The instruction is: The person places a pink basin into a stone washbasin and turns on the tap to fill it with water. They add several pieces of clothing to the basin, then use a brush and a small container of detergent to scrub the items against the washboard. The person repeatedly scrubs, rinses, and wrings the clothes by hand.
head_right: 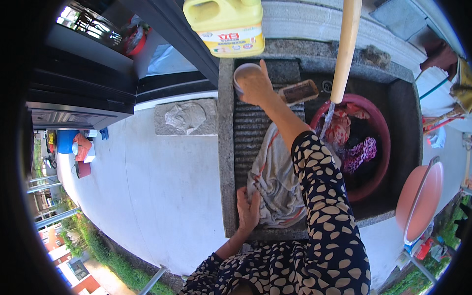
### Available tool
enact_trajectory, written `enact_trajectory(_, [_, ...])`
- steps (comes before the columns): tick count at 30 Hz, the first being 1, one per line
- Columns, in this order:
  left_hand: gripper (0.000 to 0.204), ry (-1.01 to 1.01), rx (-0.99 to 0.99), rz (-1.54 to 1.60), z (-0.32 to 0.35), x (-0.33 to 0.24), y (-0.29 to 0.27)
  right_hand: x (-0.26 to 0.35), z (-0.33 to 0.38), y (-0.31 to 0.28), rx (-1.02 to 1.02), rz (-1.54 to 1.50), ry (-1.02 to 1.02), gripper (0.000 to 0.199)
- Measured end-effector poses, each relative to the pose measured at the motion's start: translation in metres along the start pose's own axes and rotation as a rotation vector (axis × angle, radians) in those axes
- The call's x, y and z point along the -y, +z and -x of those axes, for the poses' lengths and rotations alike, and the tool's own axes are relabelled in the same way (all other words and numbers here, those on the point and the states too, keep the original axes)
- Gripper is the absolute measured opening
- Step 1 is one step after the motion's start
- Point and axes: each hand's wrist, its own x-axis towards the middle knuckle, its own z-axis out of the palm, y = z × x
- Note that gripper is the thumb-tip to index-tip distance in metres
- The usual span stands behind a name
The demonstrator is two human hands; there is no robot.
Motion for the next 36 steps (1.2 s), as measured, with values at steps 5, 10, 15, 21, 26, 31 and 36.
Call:
enact_trajectory(5, [0.053,0.113,-0.010,-0.014,-0.002,0.006,-0.001,0.010,0.039,-0.047,-0.124,-0.471,0.342,0.019])
enact_trajectory(10, [0.065,0.413,0.085,-0.192,0.000,-0.007,0.005,0.052,0.205,-0.037,-0.087,-0.652,0.214,0.010])
enact_trajectory(15, [0.064,0.536,0.240,-0.537,0.005,-0.008,-0.007,0.072,0.259,-0.030,-0.113,-0.167,0.064,0.015])
enact_trajectory(21, [0.055,0.435,0.194,-0.413,0.008,0.007,-0.011,0.046,0.218,-0.014,-0.245,-0.008,0.433,0.028])
enact_trajectory(26, [0.054,0.308,0.096,-0.305,0.005,0.008,-0.010,0.117,0.274,-0.038,-0.195,-0.264,0.075,0.040])
enact_trajectory(31, [0.055,0.369,0.077,-0.376,0.008,0.012,-0.014,0.138,0.291,-0.053,-0.049,-0.456,-0.042,0.048])
enact_trajectory(36, [0.051,0.304,0.159,-0.402,0.010,0.007,-0.023,0.089,0.249,-0.042,0.011,-0.216,0.048,0.058])
